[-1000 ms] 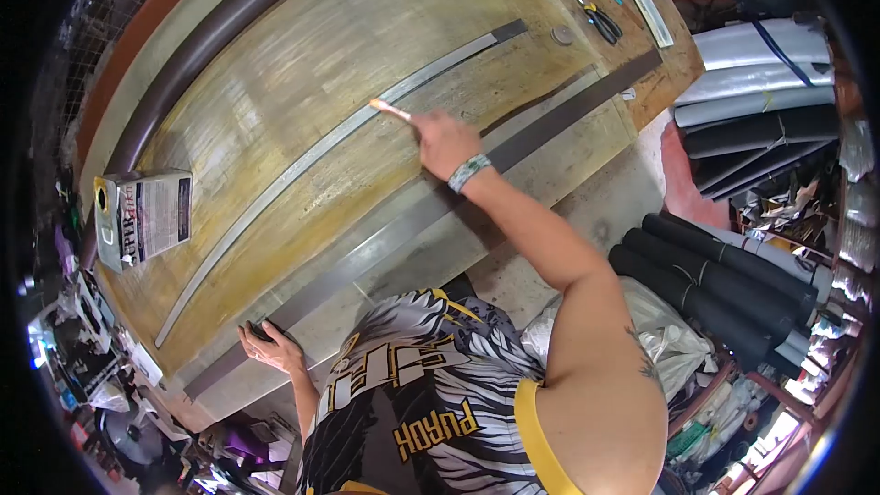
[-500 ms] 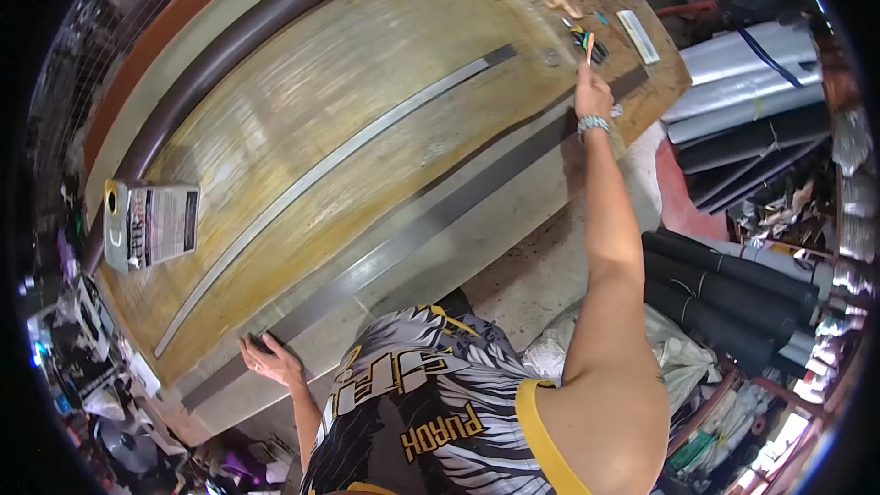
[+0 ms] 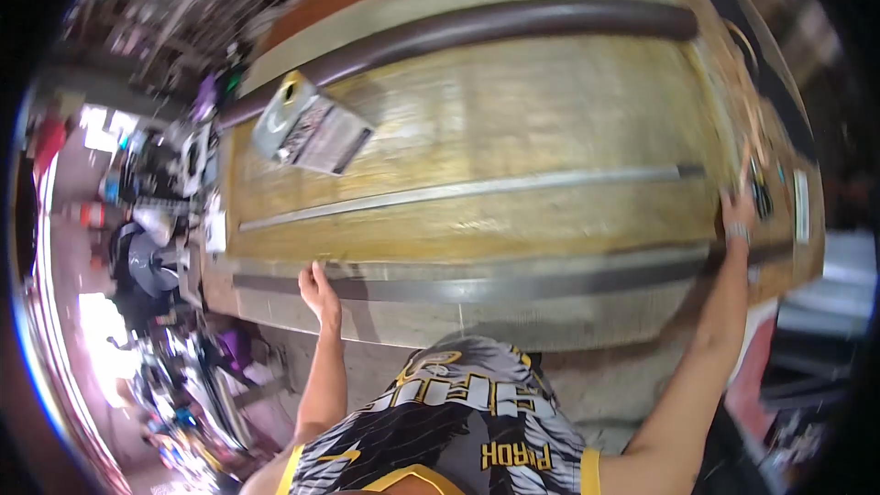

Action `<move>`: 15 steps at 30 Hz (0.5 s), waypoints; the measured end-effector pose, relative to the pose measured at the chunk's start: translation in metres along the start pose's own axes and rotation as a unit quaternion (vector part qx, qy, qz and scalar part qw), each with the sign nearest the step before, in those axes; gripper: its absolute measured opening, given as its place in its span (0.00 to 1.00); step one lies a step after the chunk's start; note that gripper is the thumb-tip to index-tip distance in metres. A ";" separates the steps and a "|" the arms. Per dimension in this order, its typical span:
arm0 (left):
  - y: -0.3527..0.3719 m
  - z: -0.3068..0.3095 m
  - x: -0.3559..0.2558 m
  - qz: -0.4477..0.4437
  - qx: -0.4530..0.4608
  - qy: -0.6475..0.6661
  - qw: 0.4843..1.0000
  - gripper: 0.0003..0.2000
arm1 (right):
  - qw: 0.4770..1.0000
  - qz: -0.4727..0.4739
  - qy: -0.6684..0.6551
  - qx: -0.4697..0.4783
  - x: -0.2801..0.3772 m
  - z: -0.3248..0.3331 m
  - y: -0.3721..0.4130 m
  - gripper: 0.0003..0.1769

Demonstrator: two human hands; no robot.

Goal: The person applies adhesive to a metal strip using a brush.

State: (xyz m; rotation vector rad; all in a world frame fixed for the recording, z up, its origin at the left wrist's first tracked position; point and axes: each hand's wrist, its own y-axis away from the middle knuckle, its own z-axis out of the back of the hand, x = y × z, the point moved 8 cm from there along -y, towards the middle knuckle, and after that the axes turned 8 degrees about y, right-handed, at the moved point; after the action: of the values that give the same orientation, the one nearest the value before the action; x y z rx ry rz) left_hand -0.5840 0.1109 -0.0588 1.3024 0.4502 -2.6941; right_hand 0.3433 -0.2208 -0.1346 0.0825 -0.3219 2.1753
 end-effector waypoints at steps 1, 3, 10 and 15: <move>-0.013 -0.005 -0.013 -0.019 -0.006 0.048 0.999 0.17 | 0.998 -0.062 0.007 0.024 -0.009 -0.001 -0.002 0.30; -0.046 -0.025 -0.030 0.014 0.037 0.065 0.997 0.23 | 0.991 -0.097 0.036 -0.089 -0.076 -0.025 -0.021 0.34; -0.194 -0.094 -0.105 -0.142 0.049 0.179 0.972 0.49 | 0.978 -0.145 -0.131 -0.078 -0.032 0.043 -0.031 0.30; -0.243 -0.125 -0.088 -0.089 0.154 0.165 0.970 0.43 | 0.943 0.000 -0.332 -0.016 0.088 0.134 0.003 0.31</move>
State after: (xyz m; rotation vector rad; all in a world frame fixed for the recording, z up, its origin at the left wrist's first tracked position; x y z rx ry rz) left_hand -0.4920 0.3790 -0.0113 1.8954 0.1873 -2.7801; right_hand 0.2819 -0.1878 0.0091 0.8060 -0.7324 2.0841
